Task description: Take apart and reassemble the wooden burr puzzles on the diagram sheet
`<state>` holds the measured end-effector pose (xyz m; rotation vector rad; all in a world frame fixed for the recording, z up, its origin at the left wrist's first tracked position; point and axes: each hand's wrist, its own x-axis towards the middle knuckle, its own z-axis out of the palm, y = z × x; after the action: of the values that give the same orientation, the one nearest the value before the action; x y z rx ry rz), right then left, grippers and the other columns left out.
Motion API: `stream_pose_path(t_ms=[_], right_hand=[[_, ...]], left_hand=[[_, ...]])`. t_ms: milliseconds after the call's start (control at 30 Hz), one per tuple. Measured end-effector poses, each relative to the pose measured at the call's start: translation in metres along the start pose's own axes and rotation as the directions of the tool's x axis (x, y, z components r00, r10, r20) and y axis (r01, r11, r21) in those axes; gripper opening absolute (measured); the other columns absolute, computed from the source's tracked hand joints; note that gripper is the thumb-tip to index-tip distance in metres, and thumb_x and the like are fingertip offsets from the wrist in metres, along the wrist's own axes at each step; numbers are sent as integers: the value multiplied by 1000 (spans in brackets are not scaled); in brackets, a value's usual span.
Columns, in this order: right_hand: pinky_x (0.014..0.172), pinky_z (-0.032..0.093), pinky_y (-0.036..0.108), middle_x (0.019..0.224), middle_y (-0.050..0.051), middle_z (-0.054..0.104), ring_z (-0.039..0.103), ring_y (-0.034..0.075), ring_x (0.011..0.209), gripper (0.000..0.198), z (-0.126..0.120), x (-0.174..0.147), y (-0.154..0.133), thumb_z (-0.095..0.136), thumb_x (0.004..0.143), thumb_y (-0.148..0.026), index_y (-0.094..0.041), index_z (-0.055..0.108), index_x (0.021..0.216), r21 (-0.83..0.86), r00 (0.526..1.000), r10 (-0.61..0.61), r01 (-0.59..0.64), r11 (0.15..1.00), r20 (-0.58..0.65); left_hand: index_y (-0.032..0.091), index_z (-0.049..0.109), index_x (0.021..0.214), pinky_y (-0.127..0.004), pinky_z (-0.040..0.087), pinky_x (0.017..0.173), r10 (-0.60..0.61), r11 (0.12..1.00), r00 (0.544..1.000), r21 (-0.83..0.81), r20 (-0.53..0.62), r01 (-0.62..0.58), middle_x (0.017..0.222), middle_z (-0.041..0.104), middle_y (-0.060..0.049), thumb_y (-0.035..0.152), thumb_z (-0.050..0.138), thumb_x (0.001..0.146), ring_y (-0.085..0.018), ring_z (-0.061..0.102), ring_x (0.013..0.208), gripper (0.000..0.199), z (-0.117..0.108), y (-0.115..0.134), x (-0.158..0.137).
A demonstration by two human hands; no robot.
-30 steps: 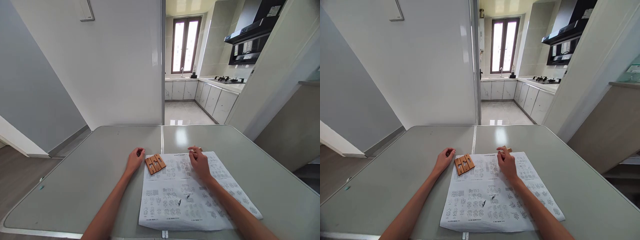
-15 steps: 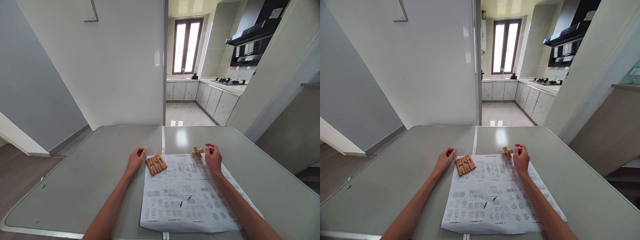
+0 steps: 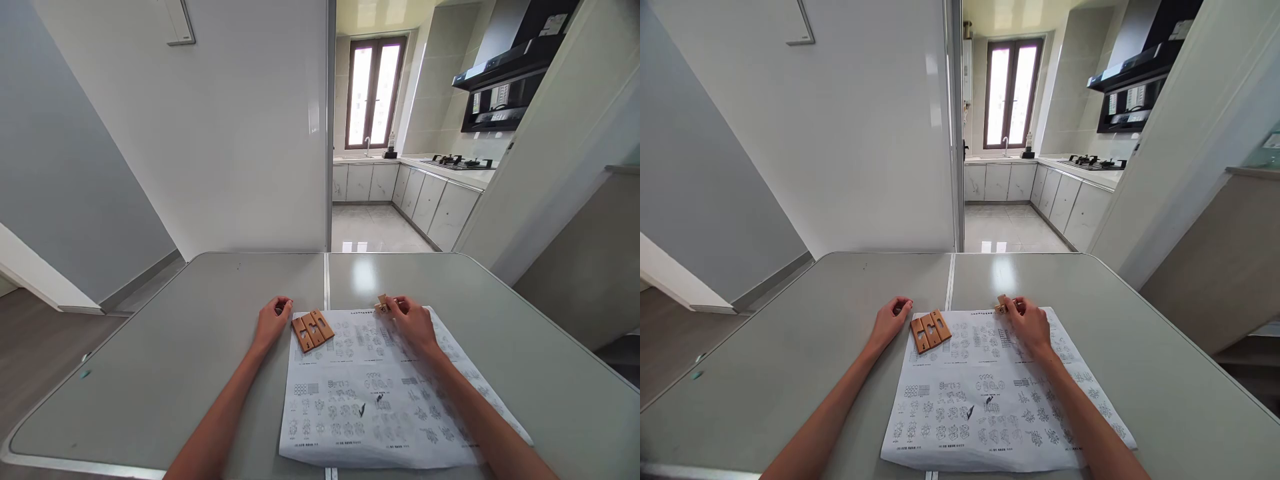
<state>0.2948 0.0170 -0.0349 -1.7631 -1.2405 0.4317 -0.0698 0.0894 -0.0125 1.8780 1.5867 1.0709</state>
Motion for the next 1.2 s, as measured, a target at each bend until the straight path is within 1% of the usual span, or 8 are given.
stream_pose_path(t_ms=[167,300,433,600,700,900,1033,1200], right_hand=[[64,50,32,79,6,77,65,21,64,47,13,-23,-28,54,95,-67,-22,66,91,193,982,-184,173,966,43],[59,50,33,77,5,72,59,19,58,36,27,-54,-48,53,99,-57,-23,65,99,208,903,-402,368,906,151],[58,51,33,86,5,72,62,19,62,23,37,-78,-52,52,102,-44,-25,63,108,214,806,-552,513,831,213],[64,57,33,98,6,72,65,18,68,13,41,-87,-52,54,103,-30,-25,56,115,326,731,-671,609,723,121],[71,60,35,108,7,71,67,18,76,15,39,-85,-56,55,103,-27,-26,55,117,362,733,-670,596,717,121],[89,57,44,115,11,61,63,27,104,22,34,-82,-63,57,101,-30,-25,57,122,256,756,-653,622,740,53],[77,54,38,92,5,60,60,24,86,15,37,-83,-62,60,99,-30,-24,60,113,200,731,-678,655,729,80],[65,46,32,78,1,59,54,19,69,6,43,-84,-61,56,102,-29,-23,56,99,176,737,-667,646,743,111]], left_hand=[[23,66,96,-38,52,91,122,992,992,32,-10,-122,99,71,-6,50,51,96,-24,65,94,31,3,21,-16],[24,63,110,-40,51,96,348,937,920,-53,181,-344,112,66,-9,51,53,98,-24,63,100,32,10,47,-37],[26,57,130,-42,51,98,366,927,857,-219,363,-304,120,65,-9,58,61,93,-26,62,105,49,17,63,-55],[26,58,134,-40,57,91,331,914,791,-383,515,-132,129,63,-10,56,75,84,-27,65,108,61,18,74,-64],[28,60,130,-38,56,94,344,910,809,-382,476,-162,126,65,-8,47,79,84,-26,66,109,54,17,79,-64],[30,59,129,-45,46,108,500,866,824,-189,268,-464,136,61,-8,39,78,87,-28,60,125,47,25,74,-66],[29,51,134,-41,53,98,518,855,787,-182,335,-485,130,61,-8,38,75,89,-25,62,117,51,34,67,-70],[28,48,133,-38,55,92,494,869,793,-189,356,-457,128,63,-6,37,77,87,-23,64,110,55,35,68,-72]])
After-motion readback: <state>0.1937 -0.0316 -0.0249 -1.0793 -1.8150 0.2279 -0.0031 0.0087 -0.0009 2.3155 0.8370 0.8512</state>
